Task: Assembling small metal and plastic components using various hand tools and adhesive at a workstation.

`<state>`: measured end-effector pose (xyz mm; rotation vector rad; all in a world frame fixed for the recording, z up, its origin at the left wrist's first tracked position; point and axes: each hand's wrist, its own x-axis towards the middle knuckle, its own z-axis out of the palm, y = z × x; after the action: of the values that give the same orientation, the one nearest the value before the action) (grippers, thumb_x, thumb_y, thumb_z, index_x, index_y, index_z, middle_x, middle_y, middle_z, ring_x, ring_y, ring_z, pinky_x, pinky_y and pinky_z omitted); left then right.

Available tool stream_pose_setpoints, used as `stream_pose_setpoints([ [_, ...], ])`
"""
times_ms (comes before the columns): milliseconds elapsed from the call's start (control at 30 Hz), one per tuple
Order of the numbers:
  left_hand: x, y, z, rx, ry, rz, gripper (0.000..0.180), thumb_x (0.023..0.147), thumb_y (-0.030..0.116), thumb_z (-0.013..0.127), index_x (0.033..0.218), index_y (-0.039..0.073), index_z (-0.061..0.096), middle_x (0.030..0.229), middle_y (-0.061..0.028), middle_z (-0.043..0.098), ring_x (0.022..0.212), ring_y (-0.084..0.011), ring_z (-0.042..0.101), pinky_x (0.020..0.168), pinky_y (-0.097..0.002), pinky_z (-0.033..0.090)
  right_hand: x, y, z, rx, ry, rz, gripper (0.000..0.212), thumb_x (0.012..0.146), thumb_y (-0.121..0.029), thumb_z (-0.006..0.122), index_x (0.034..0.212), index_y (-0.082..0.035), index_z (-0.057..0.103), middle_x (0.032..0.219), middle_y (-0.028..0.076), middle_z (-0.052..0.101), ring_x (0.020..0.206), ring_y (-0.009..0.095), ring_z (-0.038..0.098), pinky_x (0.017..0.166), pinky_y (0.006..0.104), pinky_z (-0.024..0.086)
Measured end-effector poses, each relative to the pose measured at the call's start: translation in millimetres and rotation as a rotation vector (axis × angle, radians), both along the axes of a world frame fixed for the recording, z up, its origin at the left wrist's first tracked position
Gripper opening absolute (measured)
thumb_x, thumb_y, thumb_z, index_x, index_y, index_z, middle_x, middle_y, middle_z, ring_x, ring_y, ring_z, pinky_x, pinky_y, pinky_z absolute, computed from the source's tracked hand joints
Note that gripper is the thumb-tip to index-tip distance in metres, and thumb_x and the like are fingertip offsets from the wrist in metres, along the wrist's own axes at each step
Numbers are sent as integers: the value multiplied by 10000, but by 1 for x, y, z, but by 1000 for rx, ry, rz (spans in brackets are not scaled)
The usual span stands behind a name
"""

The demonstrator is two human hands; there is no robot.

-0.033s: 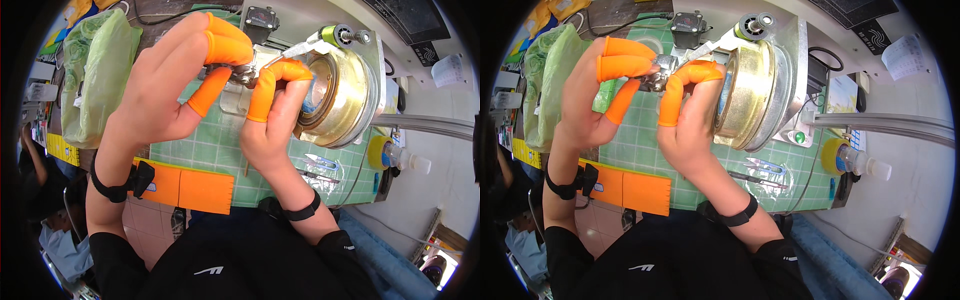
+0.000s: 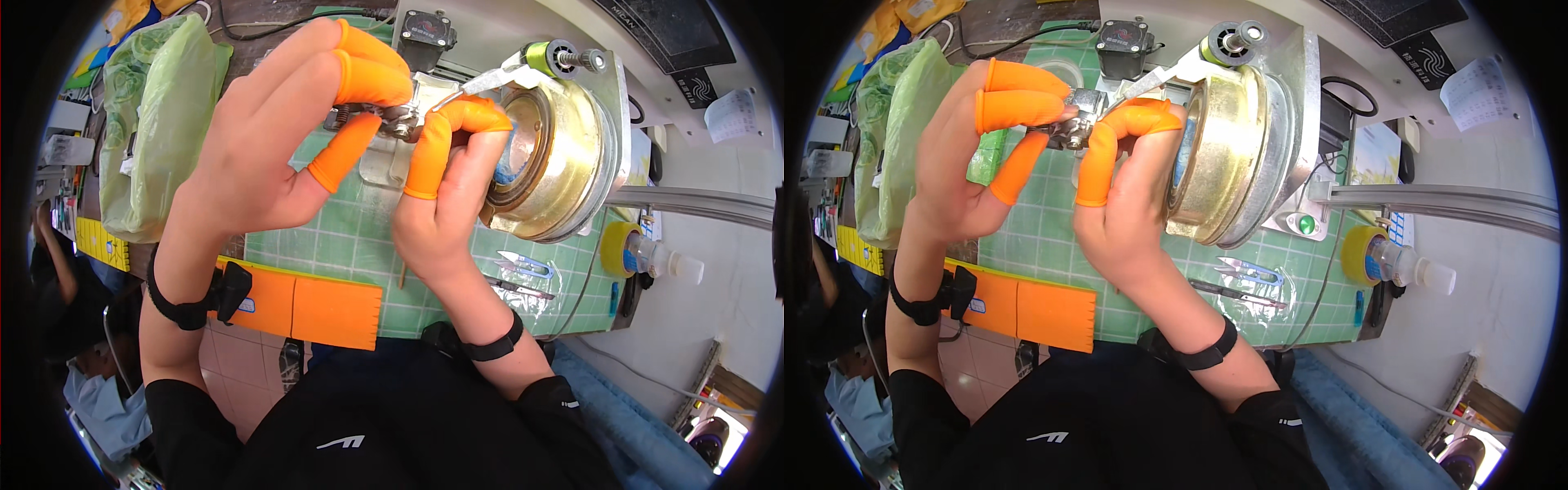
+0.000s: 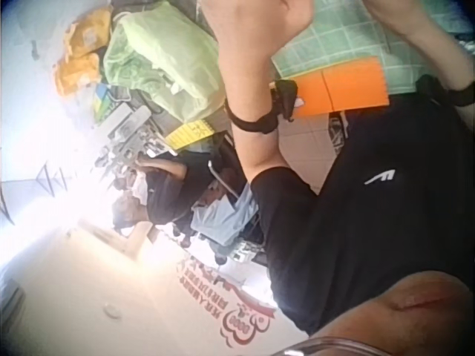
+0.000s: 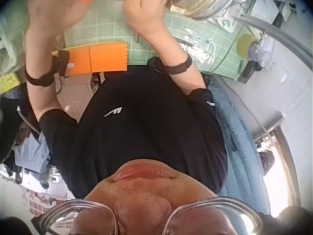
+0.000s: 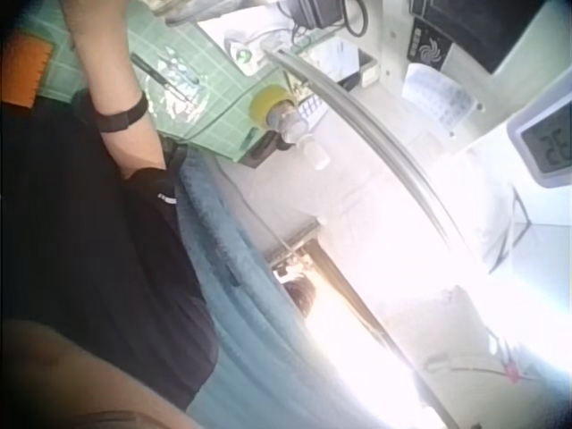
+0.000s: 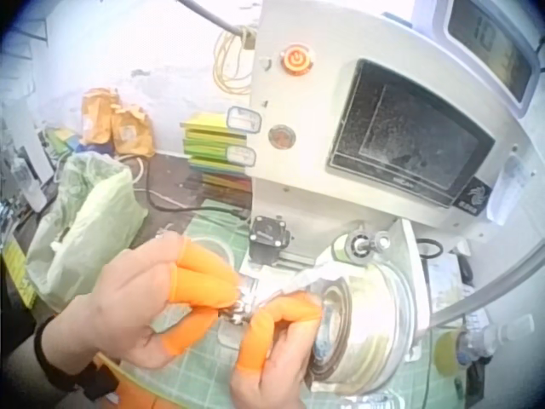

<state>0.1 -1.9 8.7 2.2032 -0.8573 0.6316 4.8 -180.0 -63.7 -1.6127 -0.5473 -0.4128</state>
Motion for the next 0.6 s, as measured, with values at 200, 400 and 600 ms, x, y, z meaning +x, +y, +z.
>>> stream_pose_setpoints([
  [200,-3,1,1,132,-66,0,348,704,-68,822,1017,-19,678,994,-179,687,856,-295,698,704,-336,594,1,1,1,52,-11,8,128,1006,15,518,1106,11,438,1061,130,419,910,219,469,815,329,437],
  [400,-1,1,-14,236,-277,32,311,634,1,859,912,-32,724,974,-170,705,853,-295,742,672,-335,614,-2,1,2,66,53,40,121,1025,3,503,1120,10,428,1079,117,416,934,205,481,866,320,449],
  [600,2,-1,-14,186,-376,-80,311,660,39,815,955,-40,759,969,-169,732,808,-293,750,638,-330,610,-1,3,2,83,34,53,122,1033,-8,505,1126,7,426,1076,106,431,929,175,491,858,303,459],
])
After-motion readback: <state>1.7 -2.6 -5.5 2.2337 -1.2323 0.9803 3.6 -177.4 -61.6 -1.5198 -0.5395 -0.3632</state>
